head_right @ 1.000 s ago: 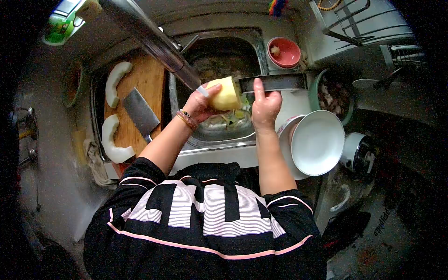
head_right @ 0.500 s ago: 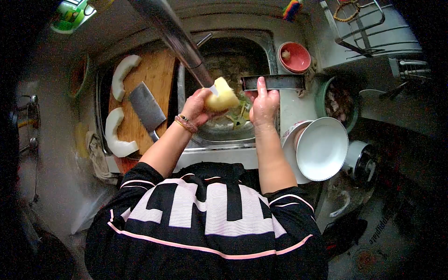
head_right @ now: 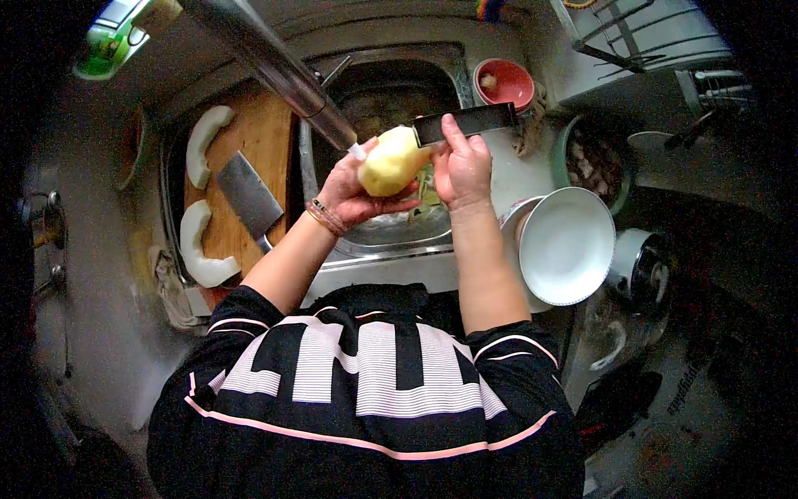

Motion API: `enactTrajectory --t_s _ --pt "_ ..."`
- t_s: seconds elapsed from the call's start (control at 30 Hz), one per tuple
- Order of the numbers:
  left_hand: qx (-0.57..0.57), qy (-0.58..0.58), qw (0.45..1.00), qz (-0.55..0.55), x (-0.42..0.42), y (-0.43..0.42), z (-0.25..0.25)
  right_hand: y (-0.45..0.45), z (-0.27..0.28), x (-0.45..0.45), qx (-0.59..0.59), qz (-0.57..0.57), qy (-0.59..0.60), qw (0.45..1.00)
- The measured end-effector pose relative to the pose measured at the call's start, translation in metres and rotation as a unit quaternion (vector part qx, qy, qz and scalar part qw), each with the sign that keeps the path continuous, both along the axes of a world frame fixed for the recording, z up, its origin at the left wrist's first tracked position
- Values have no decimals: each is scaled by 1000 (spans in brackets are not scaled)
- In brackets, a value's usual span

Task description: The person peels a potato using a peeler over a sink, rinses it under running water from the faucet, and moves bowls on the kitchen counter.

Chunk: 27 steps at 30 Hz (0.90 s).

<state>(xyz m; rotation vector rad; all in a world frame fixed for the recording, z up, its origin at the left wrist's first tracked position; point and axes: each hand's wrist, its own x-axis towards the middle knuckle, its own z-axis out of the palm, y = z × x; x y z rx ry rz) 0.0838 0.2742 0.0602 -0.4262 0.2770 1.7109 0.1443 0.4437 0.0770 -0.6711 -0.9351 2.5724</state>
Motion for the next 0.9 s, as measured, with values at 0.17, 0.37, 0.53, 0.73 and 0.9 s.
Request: enactTrajectory --t_s 0.17,0.37,0.53,0.73,0.9 --pt "-5 14 1000 12 2 5 -6 1 4 13 114 78 -1 990" --pt "-16 52 999 5 4 4 -8 -8 14 15 208 150 -38 966" --pt "-4 -10 1000 -25 5 -6 -24 -7 5 10 234 171 -44 956" --pt "-17 -63 998 -6 3 -15 -24 -16 4 9 439 56 -213 871" --pt "-73 -32 996 46 -2 -19 -7 -28 20 4 473 -89 -55 875"
